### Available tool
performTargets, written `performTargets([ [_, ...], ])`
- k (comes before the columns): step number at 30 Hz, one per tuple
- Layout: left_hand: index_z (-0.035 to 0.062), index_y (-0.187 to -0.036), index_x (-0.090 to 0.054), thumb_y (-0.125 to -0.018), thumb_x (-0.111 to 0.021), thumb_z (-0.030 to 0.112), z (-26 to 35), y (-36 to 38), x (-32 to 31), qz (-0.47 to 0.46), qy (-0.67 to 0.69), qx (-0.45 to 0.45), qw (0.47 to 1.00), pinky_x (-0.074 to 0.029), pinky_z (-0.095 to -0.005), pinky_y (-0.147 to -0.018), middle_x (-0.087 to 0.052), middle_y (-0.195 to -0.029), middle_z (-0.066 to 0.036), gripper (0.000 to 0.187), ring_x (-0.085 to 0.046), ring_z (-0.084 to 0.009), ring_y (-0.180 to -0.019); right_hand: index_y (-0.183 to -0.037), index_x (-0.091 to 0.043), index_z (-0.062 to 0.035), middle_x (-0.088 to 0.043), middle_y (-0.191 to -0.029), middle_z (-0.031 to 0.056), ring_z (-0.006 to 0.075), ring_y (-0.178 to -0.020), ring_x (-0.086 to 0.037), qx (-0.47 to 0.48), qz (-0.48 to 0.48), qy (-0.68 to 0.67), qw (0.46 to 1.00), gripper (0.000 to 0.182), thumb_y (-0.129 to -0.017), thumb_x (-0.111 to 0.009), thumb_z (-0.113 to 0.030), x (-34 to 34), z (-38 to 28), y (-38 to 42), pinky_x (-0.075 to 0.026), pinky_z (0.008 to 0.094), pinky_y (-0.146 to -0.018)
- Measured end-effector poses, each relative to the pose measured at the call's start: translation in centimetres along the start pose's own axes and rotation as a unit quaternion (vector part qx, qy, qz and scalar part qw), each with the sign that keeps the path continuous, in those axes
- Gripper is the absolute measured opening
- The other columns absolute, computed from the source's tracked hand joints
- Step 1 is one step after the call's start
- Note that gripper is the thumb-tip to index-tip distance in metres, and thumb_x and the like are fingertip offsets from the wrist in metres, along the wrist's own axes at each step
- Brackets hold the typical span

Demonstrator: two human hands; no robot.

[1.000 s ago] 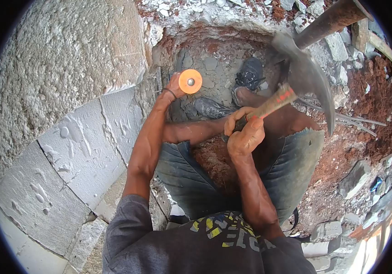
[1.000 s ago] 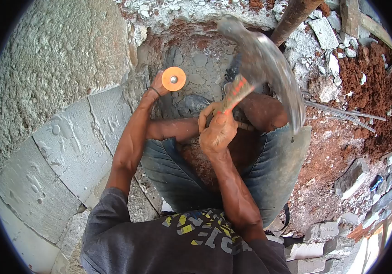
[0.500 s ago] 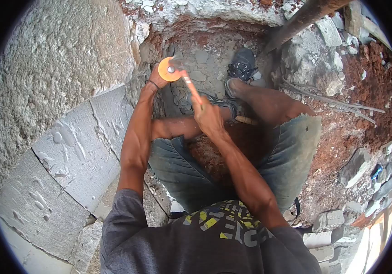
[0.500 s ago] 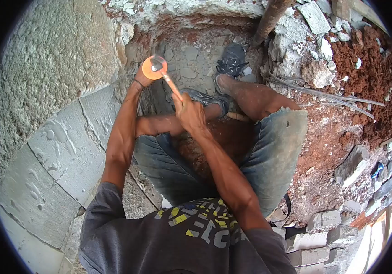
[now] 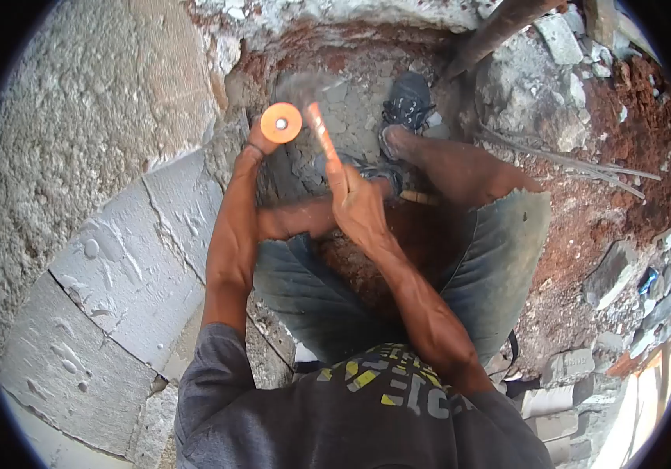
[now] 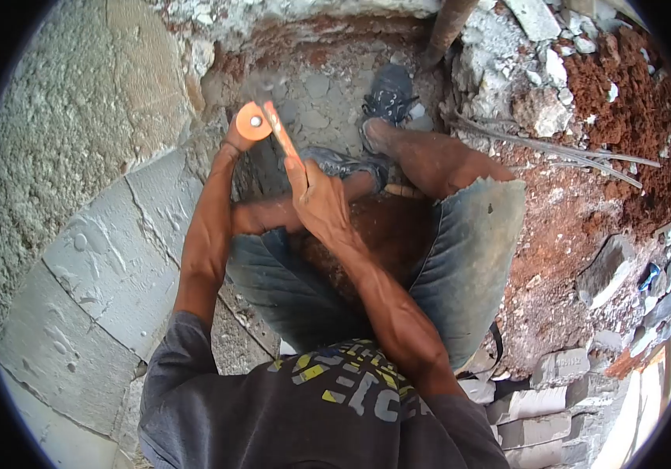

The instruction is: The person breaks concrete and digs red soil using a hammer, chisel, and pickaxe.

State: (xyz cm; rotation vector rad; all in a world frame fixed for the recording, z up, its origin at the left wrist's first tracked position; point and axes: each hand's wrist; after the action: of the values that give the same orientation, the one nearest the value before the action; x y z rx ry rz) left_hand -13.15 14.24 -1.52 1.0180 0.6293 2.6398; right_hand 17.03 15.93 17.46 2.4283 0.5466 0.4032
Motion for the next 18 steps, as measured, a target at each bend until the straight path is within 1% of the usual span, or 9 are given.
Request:
performTargets([
  [1, 0.0068, -0.108, -0.062, -0.076, -0.071, 0.027, 1.7, 0.9, 0.1, -0.005, -0.039, 0.021, 0.999, -0.049, -0.0347, -0.084, -0.065, -0.105, -0.012, 0.039, -0.062, -0.0241, -0.098, -0.086, -0.054, 0.0007, -0.055, -0.064, 0.0258, 0.0445, -0.063, -0.059, 0.045, 0.024, -0.05, 0.997, 0.044, -0.095, -0.046, -0.041, 1.1, -2.0, 0.6, -0.043, 0.0477, -0.056],
  [2, 0.0069, -0.099, -0.066, -0.073, -0.072, 0.029, 3.5, 0.1, -0.3, -0.007, -0.08, 0.032, 0.996, -0.052, -0.0379, -0.075, -0.067, -0.095, -0.016, 0.034, -0.065, -0.0316, -0.089, -0.082, -0.052, -0.0003, -0.049, -0.055, 0.0165, 0.0286, -0.05, -0.055, 0.109, 0.052, -0.147, 0.982, 0.039, -0.096, -0.045, -0.036, 1.5, -2.2, 0.7, -0.041, 0.0399, -0.049],
  [3, 0.0059, -0.091, -0.066, -0.072, -0.071, 0.031, 5.6, -0.3, -0.9, -0.014, -0.088, -0.029, 0.996, -0.052, -0.0405, -0.068, -0.066, -0.088, -0.019, 0.032, -0.063, -0.0366, -0.082, -0.075, -0.05, -0.0026, -0.049, -0.056, 0.0009, 0.0073, -0.045, -0.043, 0.209, 0.108, -0.191, 0.953, 0.05, -0.098, -0.037, -0.044, 2.2, -3.1, 0.1, -0.031, 0.0234, -0.041],
  [4, 0.005, -0.091, -0.065, -0.071, -0.072, 0.029, 6.9, -0.7, -1.9, -0.075, -0.094, -0.024, 0.992, -0.052, -0.0399, -0.071, -0.066, -0.091, -0.018, 0.032, -0.063, -0.0359, -0.085, -0.08, -0.047, -0.0018, -0.047, -0.057, 0.0053, 0.0093, -0.044, -0.042, 0.237, 0.116, -0.25, 0.931, 0.053, -0.096, -0.036, -0.051, 3.2, -3.3, -0.5, -0.032, 0.0245, -0.04],
  [7, 0.0041, -0.084, -0.063, -0.065, -0.073, 0.019, 14.2, -0.6, -4.1, -0.041, -0.069, -0.182, 0.98, -0.051, -0.0408, -0.074, -0.064, -0.088, -0.019, 0.026, -0.061, -0.0369, -0.084, -0.081, -0.042, -0.0033, -0.041, -0.056, 0.0067, 0.0128, -0.04, -0.035, 0.174, 0.143, -0.373, 0.9, 0.06, -0.092, -0.033, -0.062, 5.3, -4.7, -1.1, -0.03, 0.0273, -0.037],
  [9, 0.0032, -0.084, -0.063, -0.066, -0.072, 0.018, 16.5, -0.3, -5.6, -0.043, -0.058, -0.148, 0.986, -0.051, -0.041, -0.073, -0.064, -0.087, -0.018, 0.025, -0.061, -0.0368, -0.084, -0.081, -0.042, -0.0036, -0.041, -0.055, 0.0065, 0.0129, -0.04, -0.034, 0.12, 0.15, -0.406, 0.894, 0.06, -0.092, -0.033, -0.062, 5.5, -4.4, -0.6, -0.03, 0.0281, -0.037],
  [11, 0.0017, -0.083, -0.062, -0.068, -0.071, 0.015, 18.1, 0.0, -5.5, -0.037, -0.064, -0.12, 0.99, -0.051, -0.0417, -0.072, -0.064, -0.085, -0.018, 0.023, -0.061, -0.0368, -0.083, -0.079, -0.043, -0.0017, -0.039, -0.05, 0.0032, 0.0086, -0.038, -0.037, 0.058, 0.155, -0.422, 0.891, 0.051, -0.098, -0.032, -0.048, 5.2, -3.5, -0.4, -0.032, 0.0236, -0.035],
  [15, 0.0018, -0.084, -0.063, -0.069, -0.07, 0.016, 16.4, 0.5, -4.7, -0.002, -0.083, -0.161, 0.983, -0.051, -0.0419, -0.072, -0.064, -0.086, -0.019, 0.022, -0.061, -0.0369, -0.083, -0.078, -0.044, -0.0025, -0.04, -0.05, 0.0023, 0.0077, -0.038, -0.038, 0.063, 0.127, -0.412, 0.9, 0.048, -0.099, -0.033, -0.045, 4.3, -2.7, 0.5, -0.031, 0.0222, -0.035],
  [18, 0.0021, -0.086, -0.064, -0.069, -0.071, 0.018, 14.1, 0.6, -3.6, -0.009, -0.11, -0.094, 0.989, -0.051, -0.0424, -0.073, -0.064, -0.087, -0.019, 0.024, -0.061, -0.0369, -0.084, -0.075, -0.044, -0.0029, -0.041, -0.05, 0.0018, 0.007, -0.039, -0.038, 0.077, 0.106, -0.368, 0.921, 0.049, -0.099, -0.034, -0.044, 4.7, -2.9, 0.4, -0.031, 0.0219, -0.036],
])
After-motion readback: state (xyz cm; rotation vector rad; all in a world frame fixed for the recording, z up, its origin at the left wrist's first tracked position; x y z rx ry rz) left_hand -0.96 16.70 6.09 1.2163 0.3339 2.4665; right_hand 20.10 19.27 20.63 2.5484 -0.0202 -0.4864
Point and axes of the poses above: each hand's wrist, its own y-axis away from the middle knuckle, its own x-axis out of the back of the hand, z = x × y
